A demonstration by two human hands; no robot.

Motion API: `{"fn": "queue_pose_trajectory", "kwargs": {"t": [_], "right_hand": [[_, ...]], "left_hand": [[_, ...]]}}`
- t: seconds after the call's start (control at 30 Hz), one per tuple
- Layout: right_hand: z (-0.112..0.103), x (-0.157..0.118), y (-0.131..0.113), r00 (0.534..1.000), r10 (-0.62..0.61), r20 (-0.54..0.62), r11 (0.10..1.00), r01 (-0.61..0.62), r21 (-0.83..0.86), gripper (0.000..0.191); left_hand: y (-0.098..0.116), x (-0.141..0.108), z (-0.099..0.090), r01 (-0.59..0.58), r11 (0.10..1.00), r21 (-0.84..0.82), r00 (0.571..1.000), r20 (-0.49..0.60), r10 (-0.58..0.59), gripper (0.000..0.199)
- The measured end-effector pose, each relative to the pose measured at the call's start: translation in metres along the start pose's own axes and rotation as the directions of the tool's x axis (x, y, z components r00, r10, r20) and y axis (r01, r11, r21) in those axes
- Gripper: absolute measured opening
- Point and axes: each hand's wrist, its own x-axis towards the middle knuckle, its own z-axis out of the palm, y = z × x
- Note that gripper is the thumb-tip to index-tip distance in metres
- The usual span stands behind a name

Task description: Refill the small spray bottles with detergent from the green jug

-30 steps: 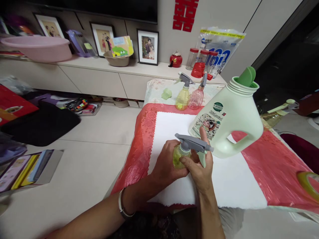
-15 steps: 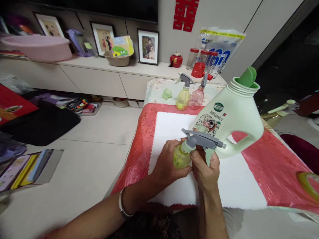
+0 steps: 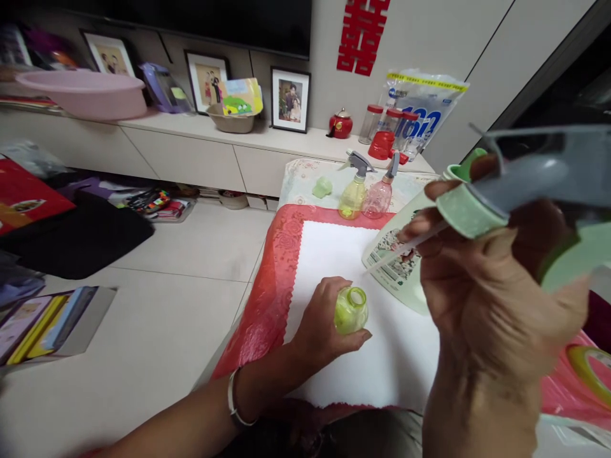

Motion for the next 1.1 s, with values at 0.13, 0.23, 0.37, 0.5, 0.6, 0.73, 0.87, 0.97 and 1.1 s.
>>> {"fn": "queue_pose_trajectory", "kwargs": {"t": [0.13,0.23,0.37,0.5,0.6,0.73,0.87,0.97,1.1], "right_hand": [[0.009,0.033,0.025,0.983,-0.082,0.165,0.994,0.092,-0.058,0.015],[0.002,0.047,0.081,0.947,0.009,0.322,0.961,0.081,-0.265,0.025],[0.0,0.049,0.155,0.839,0.132,0.528,0.792,0.231,-0.565,0.028],[0.006,0.04,0.199,0.734,0.225,0.641,0.71,0.327,-0.623,0.029],[0.006,0.035,0.219,0.663,0.304,0.684,0.646,0.384,-0.659,0.041],[0.002,0.029,0.236,0.628,0.355,0.693,0.578,0.435,-0.69,0.044],[-0.004,0.022,0.245,0.645,0.32,0.694,0.553,0.468,-0.689,0.04],[-0.01,0.02,0.244,0.667,0.253,0.701,0.559,0.491,-0.668,0.048],[-0.019,0.021,0.212,0.705,0.099,0.702,0.584,0.53,-0.615,0.053]], "left_hand": [[-0.001,0.001,0.001,0.002,1.0,0.004,1.0,0.022,-0.002,0.08],[-0.001,0.0,0.001,0.003,1.0,0.009,1.0,0.031,-0.003,0.081],[-0.001,0.0,0.002,0.026,1.0,0.007,0.999,0.036,-0.026,0.079],[-0.002,-0.001,0.004,0.016,1.0,-0.003,1.0,0.024,-0.016,0.081],[-0.003,-0.002,0.006,0.007,1.0,-0.007,1.0,0.008,-0.007,0.08],[-0.002,-0.001,0.005,0.023,1.0,0.0,1.0,0.01,-0.023,0.081],[-0.002,0.0,0.005,0.042,0.999,-0.001,0.999,0.027,-0.042,0.079],[-0.002,0.0,0.005,0.049,0.999,0.019,0.998,0.029,-0.05,0.078],[0.0,0.001,0.004,0.058,0.998,0.017,0.998,0.039,-0.059,0.077]]}}
